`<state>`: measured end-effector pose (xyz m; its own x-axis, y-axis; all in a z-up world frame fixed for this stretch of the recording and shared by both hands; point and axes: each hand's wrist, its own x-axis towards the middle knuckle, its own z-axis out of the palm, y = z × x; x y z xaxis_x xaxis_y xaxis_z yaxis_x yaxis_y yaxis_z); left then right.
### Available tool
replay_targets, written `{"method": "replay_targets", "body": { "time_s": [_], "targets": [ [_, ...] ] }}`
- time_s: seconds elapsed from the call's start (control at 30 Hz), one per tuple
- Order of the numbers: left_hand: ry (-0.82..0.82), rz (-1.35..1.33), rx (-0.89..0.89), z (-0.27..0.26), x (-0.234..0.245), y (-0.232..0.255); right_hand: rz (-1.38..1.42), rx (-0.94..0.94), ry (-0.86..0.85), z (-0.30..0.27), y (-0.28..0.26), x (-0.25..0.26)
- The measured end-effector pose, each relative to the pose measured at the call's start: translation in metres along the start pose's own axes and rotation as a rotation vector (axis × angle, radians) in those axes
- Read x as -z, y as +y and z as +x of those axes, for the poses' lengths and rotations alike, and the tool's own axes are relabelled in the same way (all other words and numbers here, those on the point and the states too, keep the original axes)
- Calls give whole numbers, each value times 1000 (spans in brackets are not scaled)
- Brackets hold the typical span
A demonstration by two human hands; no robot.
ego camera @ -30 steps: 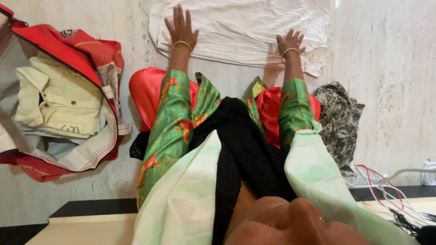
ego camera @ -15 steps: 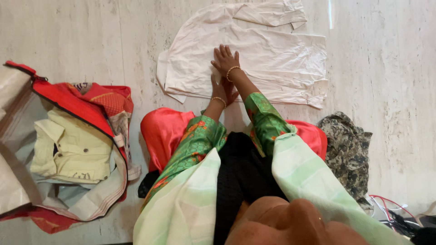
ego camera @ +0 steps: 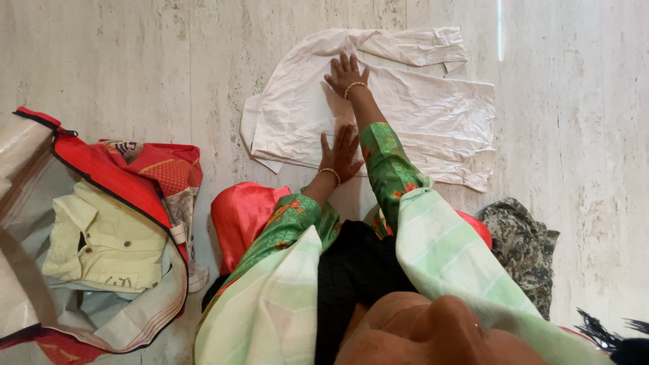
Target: The person folds a white collared shirt by smoothing it out on the floor and bringing the sides and sleeves inward.
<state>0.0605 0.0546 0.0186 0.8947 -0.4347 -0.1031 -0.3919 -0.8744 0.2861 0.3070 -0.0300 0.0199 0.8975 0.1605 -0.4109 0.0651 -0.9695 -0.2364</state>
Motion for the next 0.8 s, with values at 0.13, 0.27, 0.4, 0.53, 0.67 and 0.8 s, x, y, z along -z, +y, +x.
{"method": "replay_targets", "body": {
  "time_s": [0.13, 0.27, 0.4, 0.53, 0.67, 0.8],
  "targets": [
    [68, 32, -17, 0, 4, 2, 30, 56, 121, -13, -30, 3],
    [-24, 5, -3, -3, 11, 3, -41, 174, 209, -45, -66, -30],
    [94, -19, -20, -3, -1, 2, -31, 92, 214, -43, -78, -27],
    [141, 5, -13, 2, -22, -2, -110, 21, 156, -16, -75, -8],
    [-18, 122, 7, 2, -20, -1, 68, -4, 34, 11, -75, 17],
    [105, -38, -16, 0, -2, -1, 322, 137, 122, 7, -56, 16]
  ]
}}
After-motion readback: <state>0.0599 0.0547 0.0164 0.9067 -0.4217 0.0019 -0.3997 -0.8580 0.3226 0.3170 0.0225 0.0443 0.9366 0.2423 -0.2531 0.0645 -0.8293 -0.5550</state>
